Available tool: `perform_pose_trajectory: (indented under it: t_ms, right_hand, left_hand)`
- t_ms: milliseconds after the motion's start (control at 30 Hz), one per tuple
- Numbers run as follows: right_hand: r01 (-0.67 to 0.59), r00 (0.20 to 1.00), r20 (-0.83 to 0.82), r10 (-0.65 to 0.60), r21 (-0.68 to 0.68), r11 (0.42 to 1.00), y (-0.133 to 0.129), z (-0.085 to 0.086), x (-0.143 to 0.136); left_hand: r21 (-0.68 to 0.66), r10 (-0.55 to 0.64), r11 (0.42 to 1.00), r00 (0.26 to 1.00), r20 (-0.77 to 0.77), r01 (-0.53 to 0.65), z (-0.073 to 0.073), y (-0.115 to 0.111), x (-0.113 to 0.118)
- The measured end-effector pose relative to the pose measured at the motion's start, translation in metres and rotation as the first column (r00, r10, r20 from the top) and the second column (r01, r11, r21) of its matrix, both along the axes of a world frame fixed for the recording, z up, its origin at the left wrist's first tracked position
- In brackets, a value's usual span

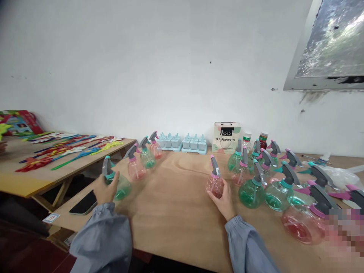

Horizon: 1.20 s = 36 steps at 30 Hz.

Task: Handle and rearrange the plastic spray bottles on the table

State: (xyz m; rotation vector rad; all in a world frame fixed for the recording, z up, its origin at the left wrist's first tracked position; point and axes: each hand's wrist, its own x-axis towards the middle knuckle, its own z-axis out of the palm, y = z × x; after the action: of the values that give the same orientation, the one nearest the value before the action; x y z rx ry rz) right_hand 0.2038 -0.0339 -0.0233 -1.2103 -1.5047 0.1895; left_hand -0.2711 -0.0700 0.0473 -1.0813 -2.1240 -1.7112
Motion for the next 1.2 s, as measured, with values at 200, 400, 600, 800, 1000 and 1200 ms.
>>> perform_pose_trajectory:
  t_ms: [200, 400, 600, 800, 1000, 1200]
  right_hand:
    - [0.003, 1.0, 0.011, -0.003, 0.005, 1.0, 0.0, 0.0, 0.001]
    - [-0.006, 1.0, 0.018, 0.006, 0.029, 1.0, 0.003, -0.003, 0.002]
    - [-0.003, 1.0, 0.024, 0.001, 0.055, 0.998, 0.005, -0.004, 0.002]
    - [-0.013, 1.0, -0.007, 0.014, 0.05, 0.999, 0.002, -0.003, 0.001]
    - [-0.085, 0.989, -0.123, 0.084, -0.001, 0.996, 0.004, -0.01, -0.002]
    - [-0.157, 0.972, -0.183, 0.149, -0.029, 0.987, 0.005, -0.013, -0.002]
  left_hand:
    - [0.13, -0.132, 0.983, 0.991, 0.032, 0.127, -0.018, 0.015, -0.014]
    - [0.223, -0.277, 0.941, 0.957, 0.081, 0.253, -0.027, 0.013, -0.028]
    - [0.215, -0.251, 0.948, 0.966, 0.054, 0.235, -0.03, 0.019, -0.029]
    - [0.246, -0.233, 0.944, 0.972, 0.02, 0.221, -0.032, 0.024, -0.029]
    - [0.256, -0.215, 0.943, 0.977, -0.015, 0.211, -0.034, 0.027, -0.029]
    - [0.417, 0.014, 0.907, 0.982, -0.186, 0.066, -0.036, 0.02, -0.026]
